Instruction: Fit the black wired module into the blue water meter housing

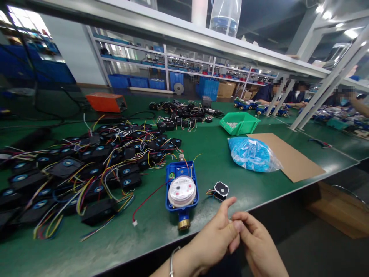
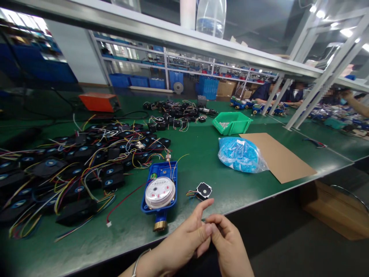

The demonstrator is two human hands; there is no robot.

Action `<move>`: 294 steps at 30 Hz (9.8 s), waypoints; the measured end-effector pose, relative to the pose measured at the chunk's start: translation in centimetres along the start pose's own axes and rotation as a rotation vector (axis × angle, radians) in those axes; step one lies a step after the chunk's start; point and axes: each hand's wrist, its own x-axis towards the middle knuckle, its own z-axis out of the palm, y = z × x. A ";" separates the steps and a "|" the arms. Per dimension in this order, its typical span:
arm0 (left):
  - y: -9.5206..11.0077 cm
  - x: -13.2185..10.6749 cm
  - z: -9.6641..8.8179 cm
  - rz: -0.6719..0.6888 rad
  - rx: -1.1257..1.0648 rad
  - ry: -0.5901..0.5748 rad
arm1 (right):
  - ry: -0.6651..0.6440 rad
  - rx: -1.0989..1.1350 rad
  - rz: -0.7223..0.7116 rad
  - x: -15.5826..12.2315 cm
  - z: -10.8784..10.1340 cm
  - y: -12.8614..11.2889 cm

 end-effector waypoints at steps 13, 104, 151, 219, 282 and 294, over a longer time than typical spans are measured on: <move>-0.5 4.0 -1.2 0.076 1.530 0.756 | 0.383 -0.430 -0.342 3.8 -3.9 0.4; 1.2 -6.4 -2.9 0.153 1.351 0.332 | -0.522 -0.844 -0.217 0.9 -0.2 -0.6; -1.0 -4.5 1.1 -0.051 -0.615 0.401 | -0.095 -0.970 -0.485 -0.4 -0.6 -1.4; -0.1 -2.8 0.0 0.127 -0.968 0.412 | -0.271 -1.126 -0.604 4.3 -1.9 -2.8; -1.0 3.5 -2.9 0.151 1.329 0.739 | 0.043 -1.317 -1.060 7.0 -4.4 2.1; -1.9 3.4 -3.4 0.177 1.446 0.709 | 0.214 -1.235 -0.979 5.7 -4.8 3.7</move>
